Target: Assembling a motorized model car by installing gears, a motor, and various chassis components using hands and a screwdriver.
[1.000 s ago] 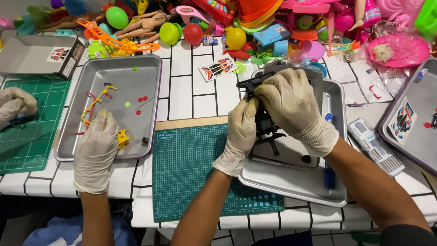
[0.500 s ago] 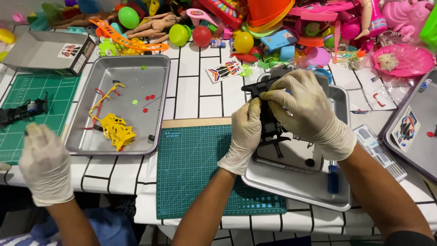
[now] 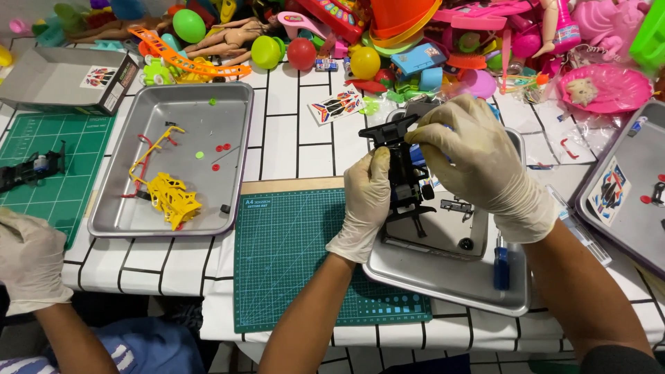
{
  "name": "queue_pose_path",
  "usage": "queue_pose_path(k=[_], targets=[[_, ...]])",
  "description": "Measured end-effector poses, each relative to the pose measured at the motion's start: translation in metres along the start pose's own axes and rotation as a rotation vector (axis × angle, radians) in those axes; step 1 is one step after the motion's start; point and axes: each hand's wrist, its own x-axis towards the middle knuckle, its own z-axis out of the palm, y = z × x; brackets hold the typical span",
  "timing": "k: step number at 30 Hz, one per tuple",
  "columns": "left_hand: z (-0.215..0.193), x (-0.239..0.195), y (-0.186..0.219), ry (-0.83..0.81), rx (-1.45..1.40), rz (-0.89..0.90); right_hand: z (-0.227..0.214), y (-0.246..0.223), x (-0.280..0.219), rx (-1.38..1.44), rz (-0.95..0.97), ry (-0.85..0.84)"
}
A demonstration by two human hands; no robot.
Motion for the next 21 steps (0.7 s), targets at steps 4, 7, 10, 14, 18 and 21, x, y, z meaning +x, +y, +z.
queue_pose_path(k=[4,7,10,14,18,21], targets=[[-0.004,-0.002,0.013,0.008,-0.079,-0.061,-0.025,0.007,0.000,0.056,0.045,0.013],[-0.008,-0.003,0.038,0.000,-0.051,-0.076,-0.054,0.007,-0.001,0.043,0.064,-0.119],[-0.007,-0.002,0.031,0.007,-0.050,-0.093,-0.068,0.011,-0.015,0.019,0.134,-0.232],[-0.006,-0.002,0.029,0.028,-0.045,-0.093,-0.053,0.011,-0.045,-0.152,0.492,-0.827],[-0.005,-0.002,0.012,0.053,-0.066,-0.090,-0.016,0.007,-0.076,-0.463,0.442,-1.106],[-0.001,0.001,0.006,0.060,-0.070,-0.097,-0.003,0.013,-0.094,-0.537,0.353,-1.138]])
